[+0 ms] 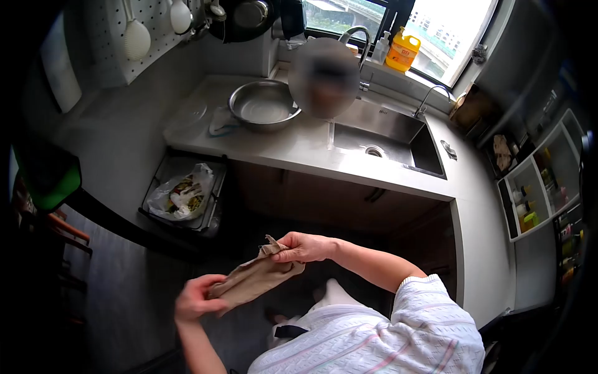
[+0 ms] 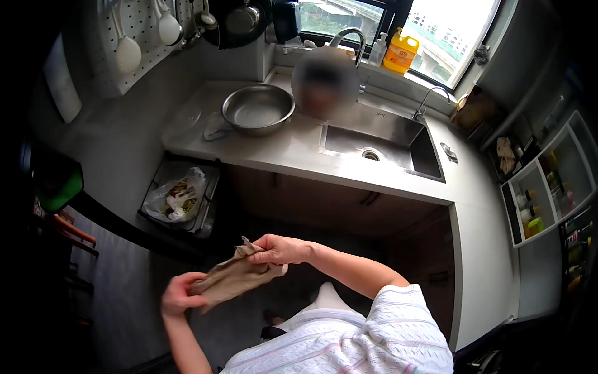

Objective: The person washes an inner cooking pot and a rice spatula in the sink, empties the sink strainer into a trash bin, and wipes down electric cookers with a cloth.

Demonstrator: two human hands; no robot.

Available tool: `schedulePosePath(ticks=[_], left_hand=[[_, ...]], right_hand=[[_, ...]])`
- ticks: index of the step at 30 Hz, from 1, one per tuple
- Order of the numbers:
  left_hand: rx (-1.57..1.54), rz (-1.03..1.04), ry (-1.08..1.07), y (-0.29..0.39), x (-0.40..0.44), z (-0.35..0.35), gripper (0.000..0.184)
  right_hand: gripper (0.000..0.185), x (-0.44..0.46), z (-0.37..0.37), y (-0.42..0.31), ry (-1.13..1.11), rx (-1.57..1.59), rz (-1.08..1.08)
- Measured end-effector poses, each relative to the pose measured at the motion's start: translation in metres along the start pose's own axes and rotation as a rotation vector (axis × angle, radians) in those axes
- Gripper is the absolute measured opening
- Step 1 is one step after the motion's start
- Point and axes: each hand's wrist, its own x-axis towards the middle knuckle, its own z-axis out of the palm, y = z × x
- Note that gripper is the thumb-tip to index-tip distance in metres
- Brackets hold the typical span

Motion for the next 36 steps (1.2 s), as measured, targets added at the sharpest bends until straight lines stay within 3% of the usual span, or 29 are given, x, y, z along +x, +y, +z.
schedulePosePath(ticks=[1, 3, 5, 9, 10, 13, 14, 17, 18, 22, 24, 26, 28, 29, 30, 31, 33, 36], left_hand=[[-0.043, 0.246, -0.032, 0.008, -0.018, -0.014, 0.06], [-0.449, 0.682, 0.031, 0.011, -0.026, -0.016, 0.074], [-0.681, 0.556, 0.148, -0.022, -0.044, -0.027, 0.089], [-0.542, 0.483, 0.299, -0.06, -0.046, -0.015, 0.101], [-0.538, 0.43, 0.259, -0.068, -0.053, -0.029, 0.086], [-0.429, 0.194, 0.529, -0.041, -0.07, -0.03, 0.066], [-0.41, 0.19, 0.548, -0.037, -0.073, -0.031, 0.053], [-0.353, 0.173, 0.737, -0.02, -0.087, -0.029, 0.049], [-0.342, 0.248, 0.767, -0.022, -0.093, -0.032, 0.036], [-0.323, 0.287, 0.814, -0.019, -0.127, -0.041, 0.019], [-0.327, 0.358, 0.823, -0.007, -0.14, -0.04, 0.021], [-0.342, 0.414, 0.806, 0.009, -0.149, -0.041, 0.023], [-0.34, 0.325, 0.879, -0.015, -0.162, -0.071, 0.025], [-0.338, 0.283, 0.916, -0.036, -0.164, -0.091, 0.026], [-0.236, 0.136, 1.045, -0.058, -0.161, -0.114, 0.025], [-0.413, 0.14, 0.846, -0.043, -0.154, -0.112, 0.024], [-0.526, 0.223, 0.858, -0.026, -0.171, -0.124, 0.022], [-0.453, 0.238, 0.964, -0.02, -0.226, -0.17, 0.022]], right_hand=[[0.023, 0.008, 0.013, -0.01, -0.031, 0.049, -0.074], [0.022, 0.026, 0.037, -0.027, -0.091, 0.151, -0.221], [0.024, 0.048, 0.046, -0.017, -0.048, 0.174, -0.17], [0.026, 0.072, 0.053, -0.004, 0.01, 0.184, 0.025], [0.025, 0.077, 0.05, -0.002, 0.006, 0.172, 0.023], [0.023, 0.091, 0.051, -0.007, 0.033, 0.196, 0.027], [0.023, 0.097, 0.051, -0.006, 0.014, 0.203, 0.008], [0.024, 0.114, 0.05, 0.002, -0.041, 0.207, -0.057], [0.024, 0.117, 0.049, 0.002, -0.067, 0.196, -0.08], [0.023, 0.12, 0.052, -0.02, -0.11, 0.051, -0.149], [0.021, 0.12, 0.063, -0.039, -0.154, 0.017, -0.187], [0.021, 0.125, 0.072, -0.043, -0.242, 0.213, -0.135], [0.021, 0.144, 0.082, -0.033, -0.316, 0.507, -0.055], [0.023, 0.174, 0.071, 0.013, -0.216, 0.3, 0.116], [0.025, 0.179, 0.082, 0.012, -0.037, -0.184, 0.233], [0.027, 0.185, 0.09, 0.009, 0.153, -0.671, 0.332], [0.03, 0.199, 0.114, 0.011, 0.105, 0.009, 0.218], [0.031, 0.247, 0.16, -0.001, 0.154, -0.146, 0.178]])
